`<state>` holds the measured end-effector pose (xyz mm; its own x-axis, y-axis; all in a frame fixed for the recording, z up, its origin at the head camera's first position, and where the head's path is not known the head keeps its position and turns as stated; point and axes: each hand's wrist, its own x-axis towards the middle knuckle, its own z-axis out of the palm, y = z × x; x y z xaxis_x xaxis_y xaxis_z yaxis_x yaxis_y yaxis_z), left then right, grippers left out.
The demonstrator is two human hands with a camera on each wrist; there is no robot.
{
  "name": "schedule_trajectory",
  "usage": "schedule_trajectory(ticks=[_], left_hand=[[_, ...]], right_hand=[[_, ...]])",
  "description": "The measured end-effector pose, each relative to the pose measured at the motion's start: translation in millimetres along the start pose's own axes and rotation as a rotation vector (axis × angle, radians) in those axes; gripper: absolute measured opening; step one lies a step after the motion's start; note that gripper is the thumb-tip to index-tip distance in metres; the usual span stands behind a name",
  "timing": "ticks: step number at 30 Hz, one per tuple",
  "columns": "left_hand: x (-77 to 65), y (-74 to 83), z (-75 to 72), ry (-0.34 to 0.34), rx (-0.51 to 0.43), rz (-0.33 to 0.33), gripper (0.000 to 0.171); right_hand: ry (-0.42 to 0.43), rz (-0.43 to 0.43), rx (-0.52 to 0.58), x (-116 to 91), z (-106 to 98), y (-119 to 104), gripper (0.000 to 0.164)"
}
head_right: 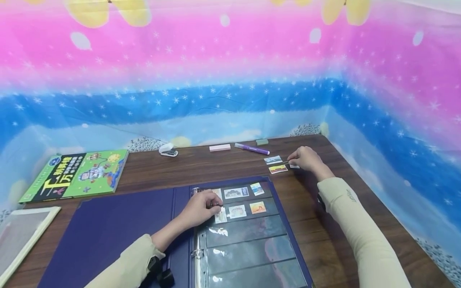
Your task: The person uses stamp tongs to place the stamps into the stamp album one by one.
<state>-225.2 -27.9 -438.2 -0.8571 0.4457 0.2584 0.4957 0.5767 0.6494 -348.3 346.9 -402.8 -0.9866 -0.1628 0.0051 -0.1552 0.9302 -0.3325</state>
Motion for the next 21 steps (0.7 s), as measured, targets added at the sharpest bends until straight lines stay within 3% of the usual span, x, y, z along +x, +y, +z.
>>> schedule_trajectory(ticks=[13, 21], left_hand=[[0.4, 1.2, -1.2, 0.004, 0.033, -0.003, 0.004], [0.1, 0.4, -0.4, 0.001, 0.039, -0.002, 0.004]], right_hand=[[-0.060, -0.013, -0.021, 4.2, -4.9, 2.4, 0.019], [-0.173, -0.019, 0.037, 5.1, -9.7, 0.0, 0.016]])
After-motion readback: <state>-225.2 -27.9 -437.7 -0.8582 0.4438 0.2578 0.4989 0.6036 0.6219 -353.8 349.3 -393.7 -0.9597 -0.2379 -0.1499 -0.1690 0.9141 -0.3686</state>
